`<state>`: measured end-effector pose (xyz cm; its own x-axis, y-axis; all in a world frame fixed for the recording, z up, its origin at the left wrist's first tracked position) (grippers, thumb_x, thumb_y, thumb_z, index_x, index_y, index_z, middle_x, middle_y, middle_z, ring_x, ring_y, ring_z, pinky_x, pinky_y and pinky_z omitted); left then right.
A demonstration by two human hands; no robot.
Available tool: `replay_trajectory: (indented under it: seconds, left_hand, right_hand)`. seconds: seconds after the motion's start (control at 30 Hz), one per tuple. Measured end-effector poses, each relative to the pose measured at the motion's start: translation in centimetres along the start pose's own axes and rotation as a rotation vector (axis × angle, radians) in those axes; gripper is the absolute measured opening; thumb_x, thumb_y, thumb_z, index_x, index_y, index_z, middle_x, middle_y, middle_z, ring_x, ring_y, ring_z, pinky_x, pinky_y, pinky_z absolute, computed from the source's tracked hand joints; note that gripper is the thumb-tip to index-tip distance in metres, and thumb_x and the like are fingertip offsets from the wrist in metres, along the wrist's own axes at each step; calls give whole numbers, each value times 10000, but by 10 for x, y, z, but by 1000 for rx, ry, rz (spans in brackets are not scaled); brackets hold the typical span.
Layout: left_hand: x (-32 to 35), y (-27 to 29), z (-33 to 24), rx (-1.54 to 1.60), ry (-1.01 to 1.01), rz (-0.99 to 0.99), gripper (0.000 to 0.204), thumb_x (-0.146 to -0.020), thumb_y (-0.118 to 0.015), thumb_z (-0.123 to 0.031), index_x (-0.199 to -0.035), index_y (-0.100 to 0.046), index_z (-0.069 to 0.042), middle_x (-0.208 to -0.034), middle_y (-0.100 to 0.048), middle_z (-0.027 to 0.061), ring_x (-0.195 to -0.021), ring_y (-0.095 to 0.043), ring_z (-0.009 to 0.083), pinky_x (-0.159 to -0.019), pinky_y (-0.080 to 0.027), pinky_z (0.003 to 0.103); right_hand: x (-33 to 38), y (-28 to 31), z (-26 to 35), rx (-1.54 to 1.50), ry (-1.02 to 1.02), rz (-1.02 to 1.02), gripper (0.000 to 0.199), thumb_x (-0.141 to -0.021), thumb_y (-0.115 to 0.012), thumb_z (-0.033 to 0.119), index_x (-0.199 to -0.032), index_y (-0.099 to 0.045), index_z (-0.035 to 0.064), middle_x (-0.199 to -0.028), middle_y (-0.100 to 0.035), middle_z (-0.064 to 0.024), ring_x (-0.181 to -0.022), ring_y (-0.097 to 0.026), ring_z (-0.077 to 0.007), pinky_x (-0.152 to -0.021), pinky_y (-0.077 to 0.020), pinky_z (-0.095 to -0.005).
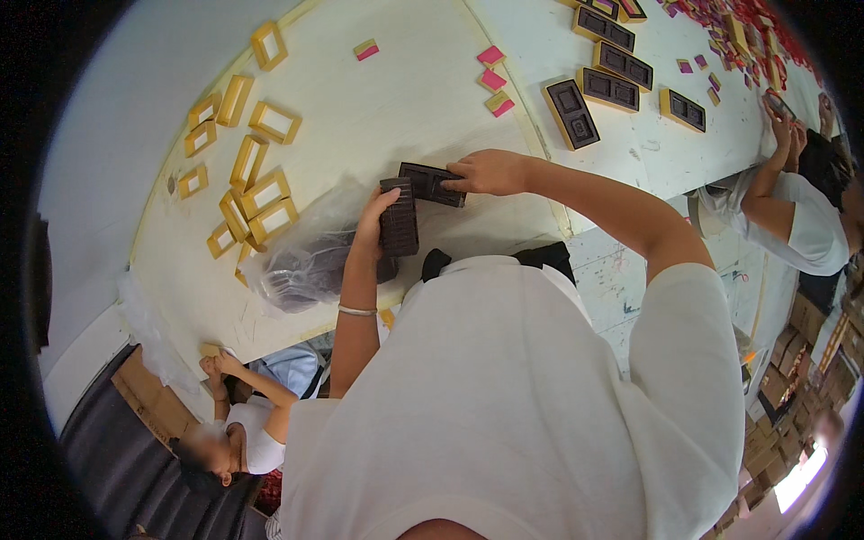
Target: The person assembles small rectangular cosmetic palettes by placing inserts into frames and inserting them into plastic sleeves. The person then stacks the completed palettes on the table. Other workers are visible in the background performing similar tasks.
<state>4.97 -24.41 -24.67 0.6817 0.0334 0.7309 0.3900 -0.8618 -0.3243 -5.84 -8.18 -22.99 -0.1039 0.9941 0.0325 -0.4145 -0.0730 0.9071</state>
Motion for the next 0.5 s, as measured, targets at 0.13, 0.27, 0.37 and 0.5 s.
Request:
replay_trajectory:
  seconds: [0.13, 0.27, 0.37, 0.5]
  left_hand:
    - [0, -3, 4, 8, -26, -14, 529, -777, -601, -263, -1228, -429, -49, -954, -549, 49, -805, -540, 121, -662, -446, 249]
    - [-2, 0, 11, 90, -52, -43, 543, -775, -601, -261, -1239, -420, -45, -952, -547, 47, -817, -539, 127, -686, -444, 255]
    - [-1, -3, 11, 75, -60, -36, 535, -774, -601, -259, -1232, -425, -47, -956, -545, 45, -828, -538, 133, -701, -442, 262]
    - [0, -1, 14, 55, -38, -42, 533, -774, -601, -244, -1237, -419, -54, -981, -537, 51, -842, -536, 139, -706, -444, 267]
  right_hand:
    - [-1, -12, -4, 44, -29, 110, 421, -761, -505, 101, -1171, -499, 6, -1084, -470, -183, -874, -556, -290, -763, -462, -340]
    - [3, 7, 13, 99, -53, -237, 395, -771, -562, 188, -1121, -538, 6, -1104, -456, -187, -890, -551, -296, -778, -455, -325]
    - [4, -1, 23, -16, -225, -274, 407, -775, -597, 228, -1111, -543, 4, -1110, -448, -191, -934, -528, -307, -802, -452, -346]
    - [2, -20, 22, -125, -365, -264, 439, -767, -615, 240, -1143, -528, 30, -1135, -432, -207, -1010, -486, -330, -843, -440, -375]
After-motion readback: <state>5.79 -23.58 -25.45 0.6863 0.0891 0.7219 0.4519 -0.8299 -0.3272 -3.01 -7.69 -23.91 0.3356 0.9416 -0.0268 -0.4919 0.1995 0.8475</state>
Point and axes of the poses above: each hand's wrist, its own x-axis away from the middle knuckle, its own y-axis out of the back of the hand, z = x × y, the point moved 5 cm from there along -x, towards the middle knuckle
